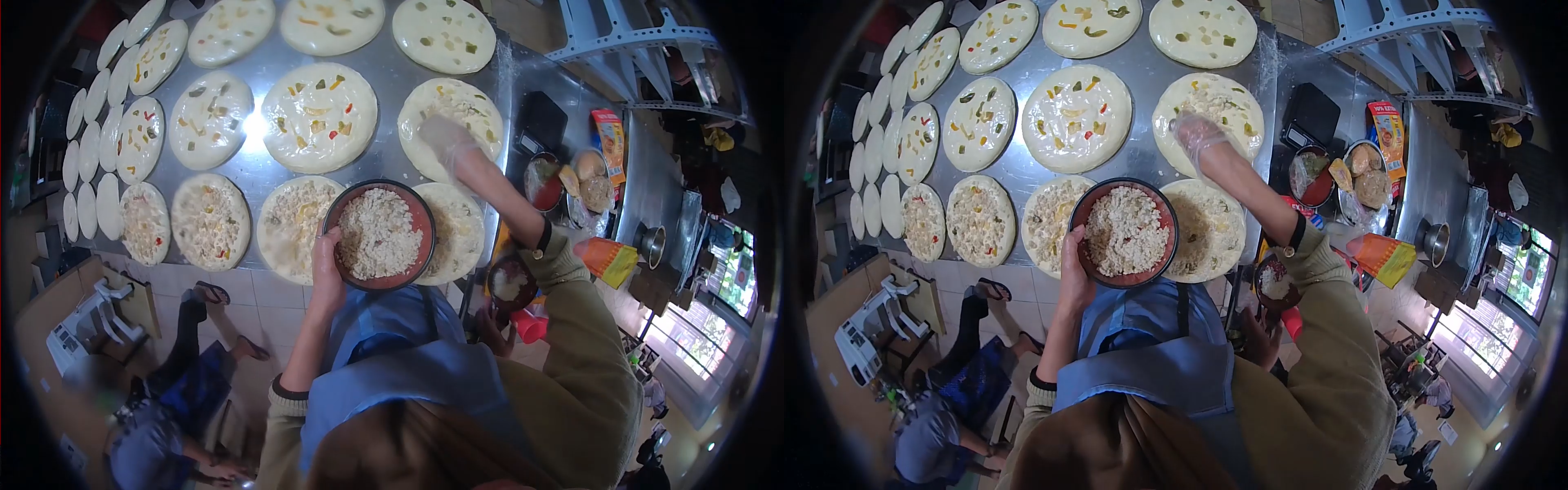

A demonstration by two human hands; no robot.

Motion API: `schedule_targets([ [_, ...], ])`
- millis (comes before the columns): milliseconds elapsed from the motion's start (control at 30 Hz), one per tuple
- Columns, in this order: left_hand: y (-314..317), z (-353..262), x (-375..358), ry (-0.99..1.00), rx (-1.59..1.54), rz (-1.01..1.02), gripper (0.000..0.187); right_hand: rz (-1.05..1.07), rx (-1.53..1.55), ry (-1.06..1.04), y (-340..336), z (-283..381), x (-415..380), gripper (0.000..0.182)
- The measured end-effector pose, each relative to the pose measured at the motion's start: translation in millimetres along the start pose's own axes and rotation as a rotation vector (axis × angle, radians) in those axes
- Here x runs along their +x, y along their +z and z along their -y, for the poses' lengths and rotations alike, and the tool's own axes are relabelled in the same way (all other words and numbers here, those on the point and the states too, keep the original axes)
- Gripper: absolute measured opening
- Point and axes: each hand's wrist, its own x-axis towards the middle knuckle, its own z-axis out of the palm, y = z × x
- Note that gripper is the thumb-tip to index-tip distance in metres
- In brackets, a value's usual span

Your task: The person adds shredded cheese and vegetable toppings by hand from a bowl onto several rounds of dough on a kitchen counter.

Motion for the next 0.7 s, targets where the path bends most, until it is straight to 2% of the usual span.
schedule_targets([
  [133,-2.7,0.4,3.1,0.009,0.038,0.044,0.046,-0.128,0.031,-0.039,-28.4,30.6,-23.9,0.017],
  [233,3.2,-4.6,0.1,-0.001,0.014,0.041,0.045,-0.044,-0.033,0.055,-56.8,38.5,-33.9,0.019],
  [333,6.3,-5.5,-1.1,0.0,0.001,0.042,0.043,-0.032,-0.113,0.208,-55.0,2.8,-40.0,0.02],
  [367,6.4,-4.6,-0.7,-0.005,0.004,0.04,0.043,0.053,0.008,0.382,-55.6,-12.1,-38.5,0.022],
  [467,5.4,-1.1,0.2,-0.02,0.014,0.035,0.042,-0.078,-0.128,0.306,-49.2,-43.9,-31.4,0.02],
  [500,5.7,-0.2,0.7,-0.023,0.015,0.033,0.042,-0.06,0.008,0.412,-51.6,-36.9,-22.1,0.02],
  [600,8.5,1.1,0.6,-0.027,0.031,0.013,0.042,-0.234,0.064,-0.05,-34.6,-38.1,-7.6,0.027],
  [700,7.2,5.7,3.3,-0.034,0.041,-0.004,0.043,-0.224,0.055,-0.028,-5.8,-49.4,-12.1,0.024],
])
